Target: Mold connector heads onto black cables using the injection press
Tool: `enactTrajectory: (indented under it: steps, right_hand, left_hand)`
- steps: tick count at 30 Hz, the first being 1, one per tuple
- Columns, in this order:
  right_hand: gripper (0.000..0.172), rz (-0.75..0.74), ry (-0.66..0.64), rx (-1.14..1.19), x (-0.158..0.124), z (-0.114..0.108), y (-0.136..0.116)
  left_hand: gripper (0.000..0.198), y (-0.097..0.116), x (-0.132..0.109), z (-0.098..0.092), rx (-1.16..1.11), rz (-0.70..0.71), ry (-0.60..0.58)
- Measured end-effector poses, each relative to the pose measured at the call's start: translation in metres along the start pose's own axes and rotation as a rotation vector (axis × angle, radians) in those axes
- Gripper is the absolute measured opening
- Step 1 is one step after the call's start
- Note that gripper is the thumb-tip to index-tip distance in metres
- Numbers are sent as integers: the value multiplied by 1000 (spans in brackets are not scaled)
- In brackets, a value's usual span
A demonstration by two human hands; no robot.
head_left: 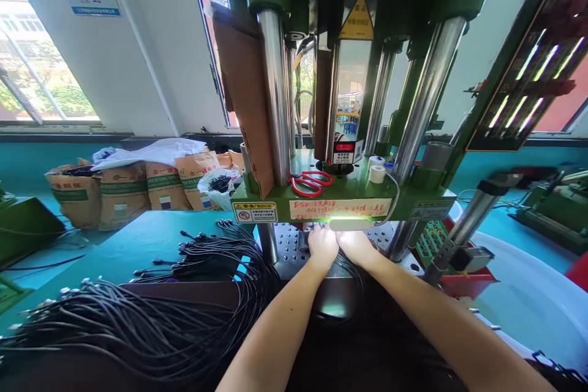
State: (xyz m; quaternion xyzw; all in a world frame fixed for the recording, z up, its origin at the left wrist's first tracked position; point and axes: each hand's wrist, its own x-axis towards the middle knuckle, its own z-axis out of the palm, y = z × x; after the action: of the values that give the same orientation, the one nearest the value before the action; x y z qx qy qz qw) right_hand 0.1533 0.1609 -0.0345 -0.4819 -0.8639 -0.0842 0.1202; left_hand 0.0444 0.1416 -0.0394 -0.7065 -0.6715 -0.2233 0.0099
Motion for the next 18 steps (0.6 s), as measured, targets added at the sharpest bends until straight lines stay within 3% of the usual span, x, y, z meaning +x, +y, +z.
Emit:
enactTrajectory:
  steps: [13,18]
  right_hand:
    - [22,184,40,72,20,22,-16]
    - [21,168,66,70,21,20,-14]
  left_hand:
    - [29,-14,1,2,-19,94,-18]
    - [30,-12,7,-1,-18,87,-23]
